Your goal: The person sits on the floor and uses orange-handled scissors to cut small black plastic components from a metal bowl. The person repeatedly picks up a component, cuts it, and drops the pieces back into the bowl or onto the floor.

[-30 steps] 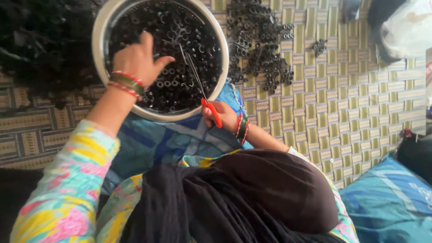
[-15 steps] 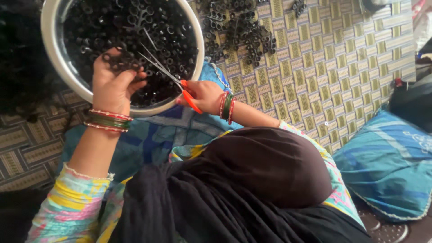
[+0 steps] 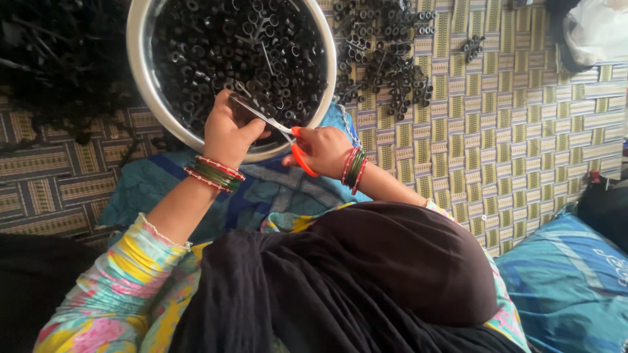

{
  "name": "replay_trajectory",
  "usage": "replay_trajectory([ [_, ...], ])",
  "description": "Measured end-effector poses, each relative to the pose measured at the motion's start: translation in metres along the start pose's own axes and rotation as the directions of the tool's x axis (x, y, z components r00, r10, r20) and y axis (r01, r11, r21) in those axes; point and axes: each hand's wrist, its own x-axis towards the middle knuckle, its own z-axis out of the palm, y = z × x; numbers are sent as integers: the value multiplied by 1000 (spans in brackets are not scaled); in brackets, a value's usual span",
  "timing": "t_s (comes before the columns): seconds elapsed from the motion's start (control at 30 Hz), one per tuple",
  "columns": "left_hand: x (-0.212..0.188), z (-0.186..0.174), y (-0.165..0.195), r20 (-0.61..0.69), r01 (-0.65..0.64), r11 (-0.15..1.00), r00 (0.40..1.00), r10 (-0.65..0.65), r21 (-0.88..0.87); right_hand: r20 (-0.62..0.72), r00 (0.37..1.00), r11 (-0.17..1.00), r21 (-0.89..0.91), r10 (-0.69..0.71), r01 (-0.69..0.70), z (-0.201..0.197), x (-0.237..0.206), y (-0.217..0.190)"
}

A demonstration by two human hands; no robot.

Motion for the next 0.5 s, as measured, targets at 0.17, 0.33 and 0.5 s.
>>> replay_trajectory([
  [0.17,1,-7,-4,25,36,997,999,-35,-67,15,991,974,-186,136,-131,13,-2,10],
  [0.33,-1,-7,-7,145,70,997,987,-66,-23,-24,999,998,-61,30,-32,10,-1,10],
  [0.5,-2,-10,-7,149,105,994,983,-106,16,20,991,984,-127,130,-127,14,-1,7],
])
